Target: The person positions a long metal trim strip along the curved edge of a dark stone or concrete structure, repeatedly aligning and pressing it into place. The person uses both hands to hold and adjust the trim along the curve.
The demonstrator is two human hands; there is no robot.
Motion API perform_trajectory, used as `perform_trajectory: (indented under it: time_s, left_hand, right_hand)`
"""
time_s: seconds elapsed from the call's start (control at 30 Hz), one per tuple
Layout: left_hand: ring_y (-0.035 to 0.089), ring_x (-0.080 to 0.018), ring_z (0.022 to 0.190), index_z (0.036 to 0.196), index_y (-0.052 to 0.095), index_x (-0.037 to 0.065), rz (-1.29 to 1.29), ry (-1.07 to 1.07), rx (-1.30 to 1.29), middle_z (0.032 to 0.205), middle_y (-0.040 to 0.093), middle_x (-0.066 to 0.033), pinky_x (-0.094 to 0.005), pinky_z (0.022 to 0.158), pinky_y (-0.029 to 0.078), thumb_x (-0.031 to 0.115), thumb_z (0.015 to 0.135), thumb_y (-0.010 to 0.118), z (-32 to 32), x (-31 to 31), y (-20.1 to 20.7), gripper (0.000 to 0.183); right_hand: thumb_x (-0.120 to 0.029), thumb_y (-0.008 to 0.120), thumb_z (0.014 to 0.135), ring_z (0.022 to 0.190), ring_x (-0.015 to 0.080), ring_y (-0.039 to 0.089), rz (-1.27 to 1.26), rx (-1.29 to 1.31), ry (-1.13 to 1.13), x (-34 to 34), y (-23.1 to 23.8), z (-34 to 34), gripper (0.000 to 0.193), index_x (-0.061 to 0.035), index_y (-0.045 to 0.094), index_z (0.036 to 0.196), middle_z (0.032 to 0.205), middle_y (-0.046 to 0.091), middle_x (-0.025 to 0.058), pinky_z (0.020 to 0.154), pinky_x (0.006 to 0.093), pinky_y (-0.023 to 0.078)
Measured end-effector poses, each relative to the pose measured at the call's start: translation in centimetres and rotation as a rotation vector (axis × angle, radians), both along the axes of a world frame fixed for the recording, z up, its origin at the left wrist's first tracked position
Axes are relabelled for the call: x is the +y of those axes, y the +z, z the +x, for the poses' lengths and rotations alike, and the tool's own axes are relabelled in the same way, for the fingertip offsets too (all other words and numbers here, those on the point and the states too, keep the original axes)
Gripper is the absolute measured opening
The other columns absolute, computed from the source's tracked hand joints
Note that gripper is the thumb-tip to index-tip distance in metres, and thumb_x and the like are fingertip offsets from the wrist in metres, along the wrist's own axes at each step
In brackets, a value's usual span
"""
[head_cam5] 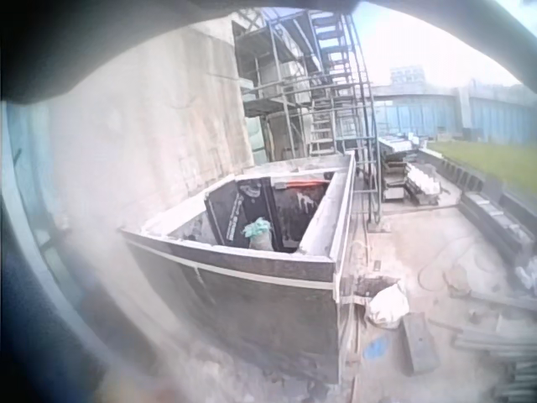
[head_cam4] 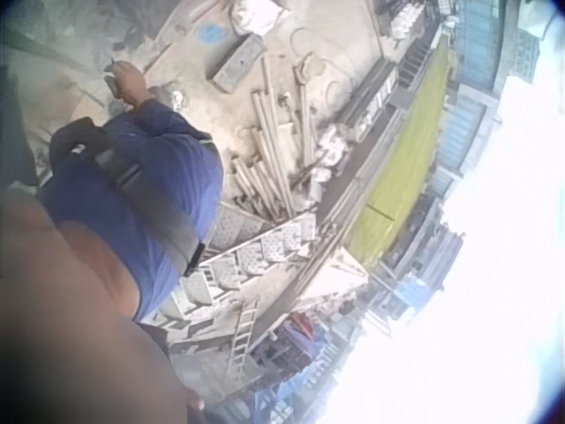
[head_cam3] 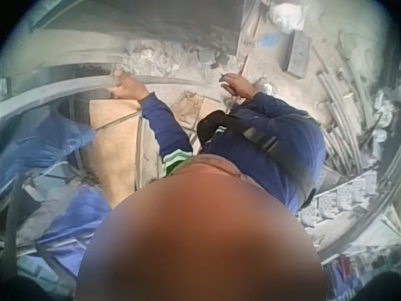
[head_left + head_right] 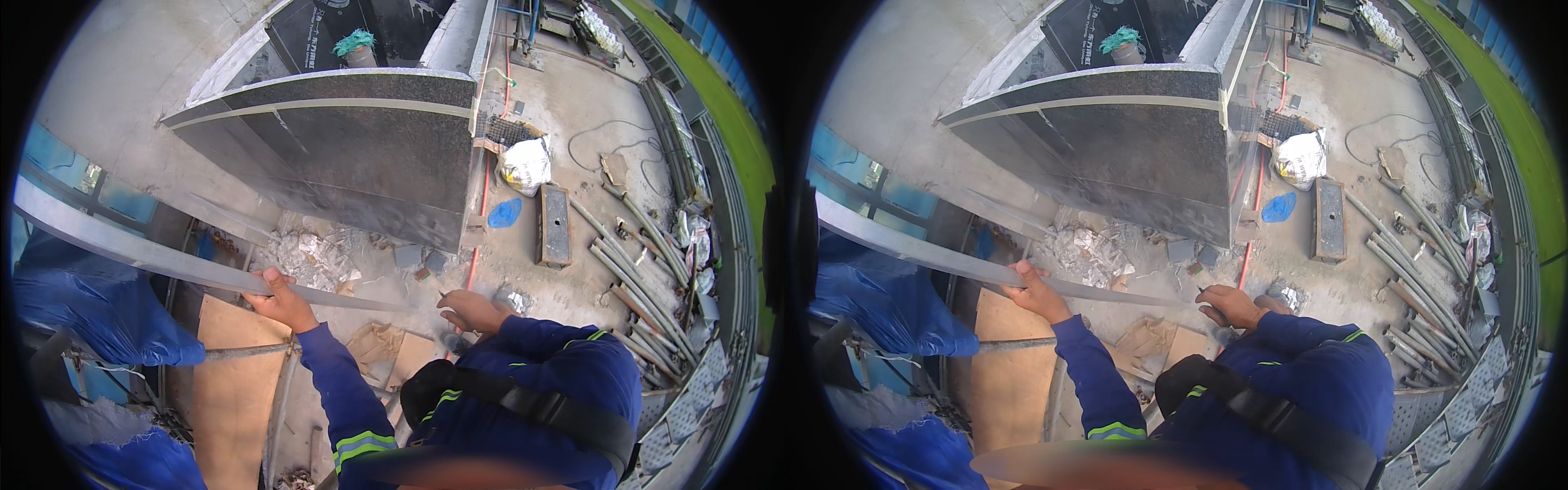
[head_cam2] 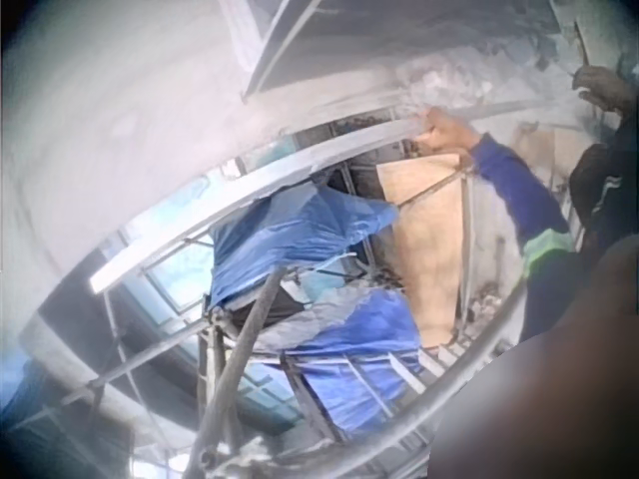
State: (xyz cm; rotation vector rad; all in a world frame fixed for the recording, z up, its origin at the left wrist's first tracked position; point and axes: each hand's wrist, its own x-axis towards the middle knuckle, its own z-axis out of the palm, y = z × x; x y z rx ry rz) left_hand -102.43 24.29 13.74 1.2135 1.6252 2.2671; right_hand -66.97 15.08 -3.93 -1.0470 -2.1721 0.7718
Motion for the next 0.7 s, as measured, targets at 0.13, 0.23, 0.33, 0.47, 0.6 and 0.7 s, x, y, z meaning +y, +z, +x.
perform_trajectory:
  time_s: [0.13,0.23,0.33,0.47,0.6,0.7]
  left_hand:
    - [0.057,-0.0133,0.066,0.113,0.053,0.003,0.012,0.013,0.006,0.086,0.057,-0.0051,-0.0283,0.063,0.051,0.059,0.096,0.077,-0.2,0.0,0.0,0.063]
    - [0.059,-0.0133,0.068,0.114,0.054,0.002,-0.007,-0.003,-0.027,0.088,0.06,-0.0061,-0.0285,0.062,0.051,0.056,0.096,0.077,-0.1,0.5,0.4,0.061]
    - [0.06,-0.0133,0.068,0.116,0.053,0.002,0.035,-0.035,-0.052,0.091,0.061,-0.007,-0.0283,0.061,0.051,0.052,0.096,0.079,0.2,1.0,0.2,0.06]
    - [0.061,-0.0137,0.068,0.121,0.051,0.002,-0.006,-0.072,-0.076,0.093,0.061,-0.0073,-0.028,0.061,0.052,0.046,0.096,0.082,0.6,0.8,-1.9,0.059]
    - [0.063,-0.015,0.07,0.128,0.048,-0.001,-0.049,-0.089,-0.096,0.097,0.064,-0.0093,-0.0306,0.069,0.054,0.042,0.097,0.082,1.1,1.4,-5.8,0.062]
    - [0.064,-0.016,0.071,0.13,0.046,-0.002,-0.06,-0.14,-0.099,0.093,0.065,-0.0088,-0.0325,0.076,0.055,0.043,0.098,0.08,0.6,2.9,-8.4,0.065]
  right_hand:
    - [-0.02,0.069,0.1,0.1,0.037,0.071,-0.21,-0.11,-0.18,0.2,0.2,2.5,0.022,-0.0117,0.068,0.12,0.115,0.071,0.0126,0.086,0.0446,0.057]
    - [-0.019,0.069,0.1,0.099,0.0385,0.072,-0.063,-0.055,-0.26,3.0,1.1,3.4,0.022,-0.0103,0.069,0.121,0.116,0.073,0.0143,0.085,0.0451,0.057]
    - [-0.018,0.069,0.1,0.098,0.039,0.072,-0.066,-0.029,-0.28,5.9,2.0,3.5,0.022,-0.0086,0.069,0.119,0.116,0.074,0.0158,0.084,0.0457,0.057]
    - [-0.017,0.068,0.099,0.097,0.0396,0.073,-0.115,-0.027,-0.223,7.9,2.1,1.8,0.021,-0.0068,0.069,0.117,0.114,0.074,0.0166,0.083,0.0459,0.058]
    - [-0.016,0.067,0.098,0.105,0.0392,0.071,-0.181,-0.052,-0.102,9.1,0.0,-2.1,0.022,-0.0065,0.069,0.118,0.115,0.074,0.0175,0.088,0.0475,0.057]
    - [-0.016,0.066,0.098,0.109,0.0409,0.07,-0.23,-0.044,-0.015,11.0,-1.9,-4.9,0.024,-0.0066,0.069,0.12,0.118,0.073,0.0181,0.092,0.0487,0.056]
